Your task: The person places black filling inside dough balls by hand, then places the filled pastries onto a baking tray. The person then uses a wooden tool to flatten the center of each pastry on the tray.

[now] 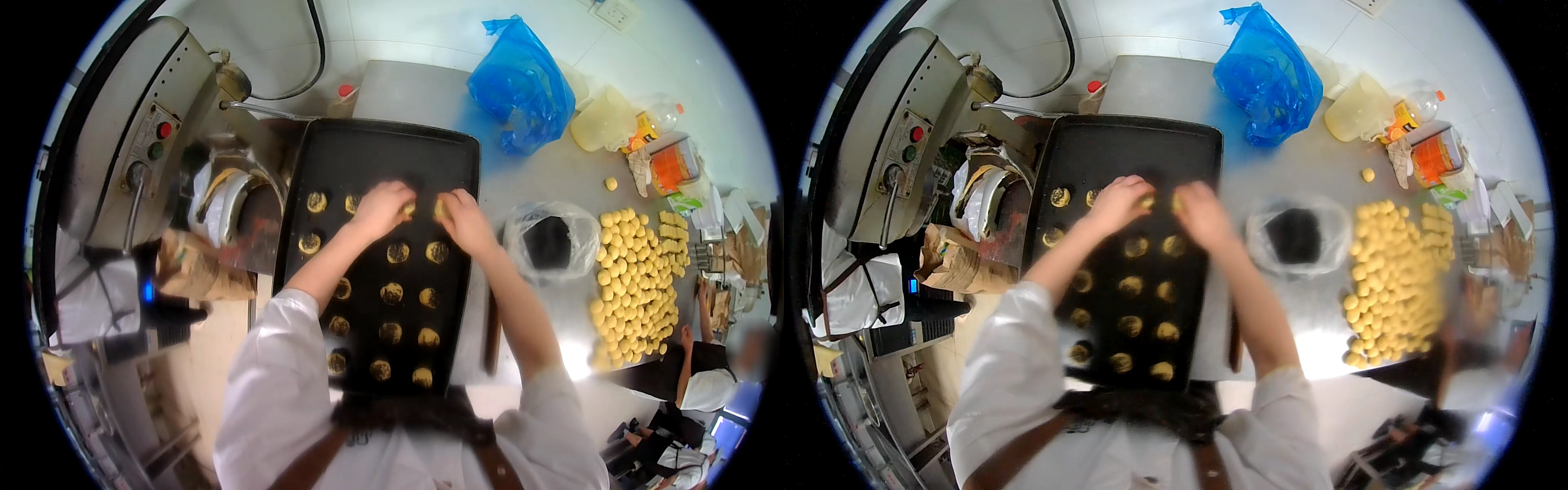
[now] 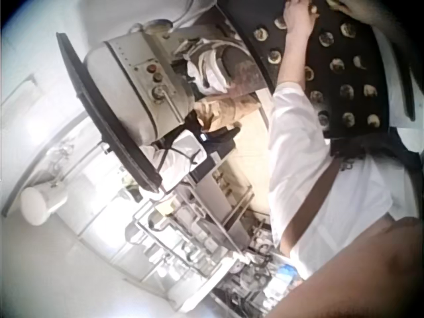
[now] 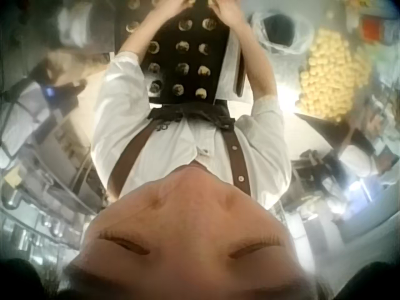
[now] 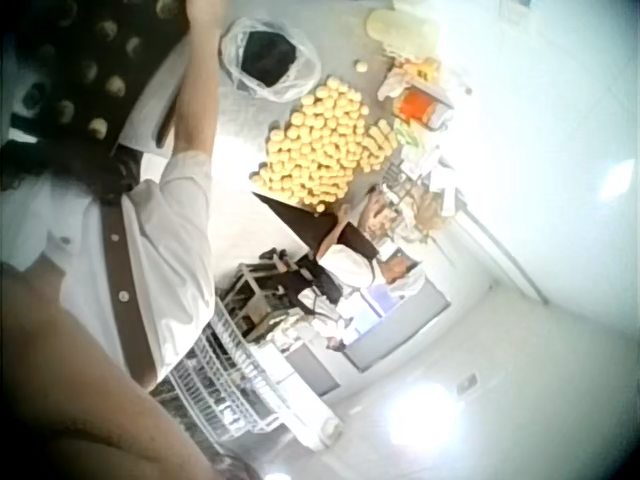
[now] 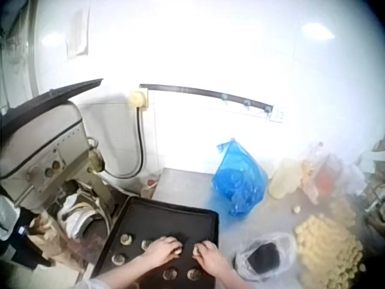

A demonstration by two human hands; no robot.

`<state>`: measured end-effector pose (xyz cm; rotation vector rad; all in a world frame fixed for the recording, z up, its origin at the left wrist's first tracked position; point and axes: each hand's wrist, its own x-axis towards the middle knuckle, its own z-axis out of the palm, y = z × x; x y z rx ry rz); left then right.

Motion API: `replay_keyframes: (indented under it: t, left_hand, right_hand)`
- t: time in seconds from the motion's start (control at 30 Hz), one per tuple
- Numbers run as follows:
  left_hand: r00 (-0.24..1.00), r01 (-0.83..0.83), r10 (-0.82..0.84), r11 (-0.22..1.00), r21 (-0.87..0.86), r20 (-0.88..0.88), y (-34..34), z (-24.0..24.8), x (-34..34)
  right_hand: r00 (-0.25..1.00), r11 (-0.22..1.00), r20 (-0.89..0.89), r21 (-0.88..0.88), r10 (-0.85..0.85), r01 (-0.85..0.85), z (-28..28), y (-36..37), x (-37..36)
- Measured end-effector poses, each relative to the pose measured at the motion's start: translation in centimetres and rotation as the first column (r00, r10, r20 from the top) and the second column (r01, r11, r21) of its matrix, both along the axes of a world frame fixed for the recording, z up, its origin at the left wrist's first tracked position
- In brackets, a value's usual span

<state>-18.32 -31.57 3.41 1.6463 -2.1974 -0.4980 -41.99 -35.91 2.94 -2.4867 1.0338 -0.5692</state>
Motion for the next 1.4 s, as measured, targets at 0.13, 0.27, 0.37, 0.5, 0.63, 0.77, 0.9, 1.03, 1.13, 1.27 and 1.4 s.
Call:
replay_keyframes:
  t: [0.13, 0.27, 0.37, 0.5, 0.63, 0.77, 0.9, 1.03, 1.13, 1.27, 1.4]
  left_hand:
    - [0.999, -0.027, 0.028, 0.998, -0.050, 0.016, 0.2, -0.3, -1.3]
    - [0.994, -0.110, 0.111, 0.969, -0.220, -0.006, 1.5, 3.4, -2.6]
    - [0.967, -0.226, 0.179, 0.932, -0.283, -0.184, 3.2, 6.0, -5.5]
    - [0.945, -0.146, 0.072, 0.966, -0.213, -0.319, 5.5, 8.1, -12.3]
    - [0.892, -0.174, 0.088, 0.972, -0.156, -0.444, 8.0, 8.2, -20.4]
    - [0.888, -0.071, -0.011, 0.984, -0.162, -0.460, 9.4, 8.1, -30.5]
    - [0.867, 0.123, -0.124, 0.992, -0.036, -0.483, 9.6, 9.1, -41.3]
    - [0.913, 0.228, -0.143, 0.955, 0.189, -0.382, 8.4, 7.1, -47.8]
    - [0.944, 0.279, -0.233, 0.942, 0.186, -0.233, 7.0, 3.6, -51.6]
    - [0.920, 0.393, -0.391, 0.918, 0.060, -0.039, 5.5, -2.1, -55.6]
    - [0.942, 0.337, -0.336, 0.941, 0.035, -0.018, 6.4, -3.5, -57.6]
  right_hand:
    - [0.979, 0.987, -0.147, 0.054, -0.141, 0.151, -0.6, 0.3, 0.1]
    - [0.986, 0.976, 0.031, -0.141, -0.161, 0.164, 3.9, 3.0, -2.1]
    - [0.953, 0.975, 0.239, -0.076, -0.186, 0.210, 8.0, 6.6, -8.1]
    - [0.824, 0.861, 0.267, 0.047, -0.499, 0.506, 7.6, 11.4, -22.2]
    - [0.778, 0.767, -0.033, -0.200, -0.627, 0.610, 3.6, 12.1, -37.2]
    - [0.807, 0.869, -0.324, -0.174, -0.494, 0.462, 1.7, 12.2, -43.3]
    - [0.847, 0.892, -0.281, -0.161, -0.452, 0.422, -2.7, 10.6, -46.6]
    - [0.694, 0.740, 0.275, 0.369, -0.665, 0.563, 1.7, 10.7, -48.3]
    - [0.376, 0.646, 0.530, 0.682, -0.760, 0.344, 5.9, 12.1, -51.3]
    - [0.314, 0.589, 0.499, 0.703, -0.808, 0.399, 7.7, 15.9, -57.0]
    - [0.185, 0.529, 0.497, 0.767, -0.848, 0.362, 7.0, 19.1, -58.8]
